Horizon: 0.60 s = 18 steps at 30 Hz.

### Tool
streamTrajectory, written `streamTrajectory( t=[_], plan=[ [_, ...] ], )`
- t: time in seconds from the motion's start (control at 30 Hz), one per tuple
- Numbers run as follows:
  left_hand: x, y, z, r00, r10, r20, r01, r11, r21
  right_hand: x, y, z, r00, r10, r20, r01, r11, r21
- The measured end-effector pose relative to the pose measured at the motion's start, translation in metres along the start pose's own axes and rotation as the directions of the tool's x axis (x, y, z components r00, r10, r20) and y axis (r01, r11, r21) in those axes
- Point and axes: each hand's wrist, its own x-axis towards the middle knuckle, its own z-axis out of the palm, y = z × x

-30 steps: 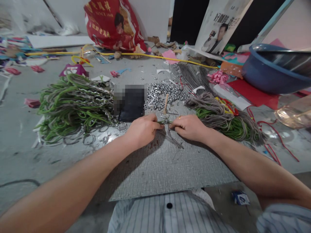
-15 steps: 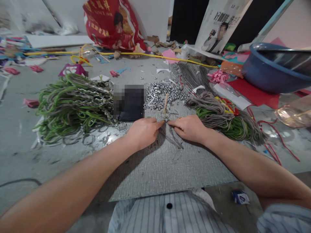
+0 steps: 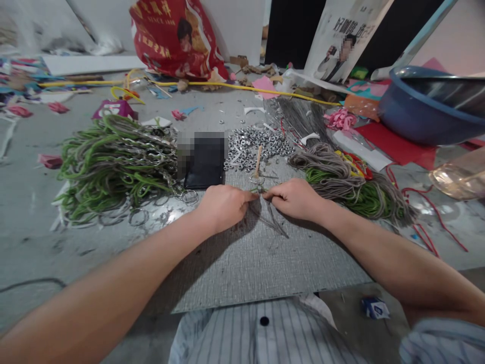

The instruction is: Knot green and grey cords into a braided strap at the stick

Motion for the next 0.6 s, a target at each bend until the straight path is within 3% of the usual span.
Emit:
streamTrajectory(
  t=[0.4,0.6],
  plan=[
    [-0.0005,-0.0011,-0.0052,0.998,0.030,0.055,-0.031,0.999,0.013,0.0008,0.0041,-0.0067,0.997,-0.042,0.067,0.031,0.988,0.151],
    [-0.0027,-0.0018,-0.0009,1.000,0.007,-0.012,-0.008,1.000,-0.020,0.0004,0.0082,-0.0018,0.998,-0.056,-0.018,0.059,0.986,0.156]
  ],
)
